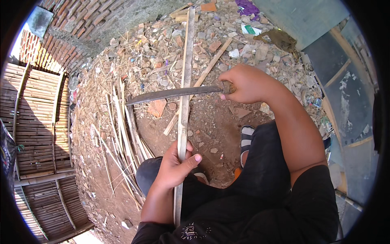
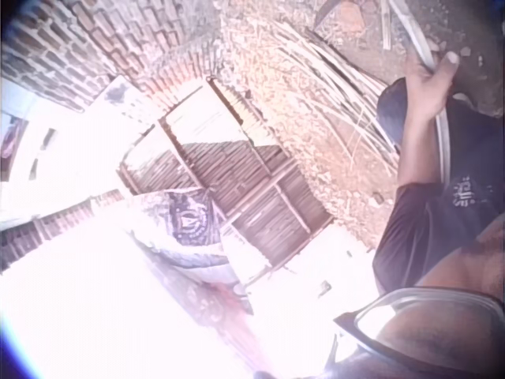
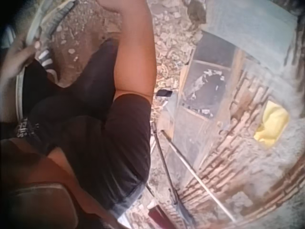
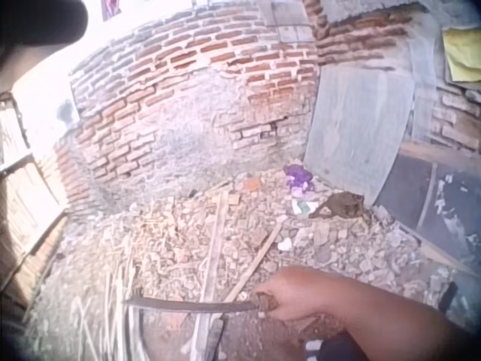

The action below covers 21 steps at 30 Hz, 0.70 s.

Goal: The person thins a piece of bamboo by running the blade of a machete along its length while holding it between their hands.

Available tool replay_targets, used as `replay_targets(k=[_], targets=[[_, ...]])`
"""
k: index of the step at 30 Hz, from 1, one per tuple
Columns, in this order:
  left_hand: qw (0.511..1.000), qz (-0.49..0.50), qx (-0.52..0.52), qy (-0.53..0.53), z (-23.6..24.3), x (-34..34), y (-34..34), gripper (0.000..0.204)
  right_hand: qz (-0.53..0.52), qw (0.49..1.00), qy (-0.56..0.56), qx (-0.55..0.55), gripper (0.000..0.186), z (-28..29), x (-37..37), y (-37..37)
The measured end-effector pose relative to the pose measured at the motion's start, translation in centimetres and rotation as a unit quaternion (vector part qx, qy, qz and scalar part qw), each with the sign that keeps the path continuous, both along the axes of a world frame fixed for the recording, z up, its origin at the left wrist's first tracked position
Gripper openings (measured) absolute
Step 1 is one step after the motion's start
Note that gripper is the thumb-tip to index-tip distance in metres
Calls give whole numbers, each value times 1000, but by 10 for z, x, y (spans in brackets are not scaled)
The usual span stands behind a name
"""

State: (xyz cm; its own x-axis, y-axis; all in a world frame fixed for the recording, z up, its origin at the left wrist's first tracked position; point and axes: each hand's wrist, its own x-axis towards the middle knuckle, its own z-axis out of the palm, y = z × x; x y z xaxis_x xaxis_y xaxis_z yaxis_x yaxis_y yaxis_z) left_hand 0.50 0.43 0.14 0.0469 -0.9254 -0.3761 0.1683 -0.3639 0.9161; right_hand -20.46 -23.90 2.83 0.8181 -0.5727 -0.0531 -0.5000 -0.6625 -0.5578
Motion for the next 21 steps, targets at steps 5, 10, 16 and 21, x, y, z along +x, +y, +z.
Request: replay_targets(k=[5,10,16,21], targets=[[1000,-1,0,-9,-1,2,1,31,50,999,-5,-7,33,-3,3,12],[999,3,-5,-43,0,-1,-1,30,58,997,-24,-44,33,-16,2,0],[996,6,-15,-87,0,-1,-2,28,44,999,-6,7,33,-6,5,11],[996,12,-19,-85,0,-1,-1,27,99,995,-7,-5,33,-11,11,18]])
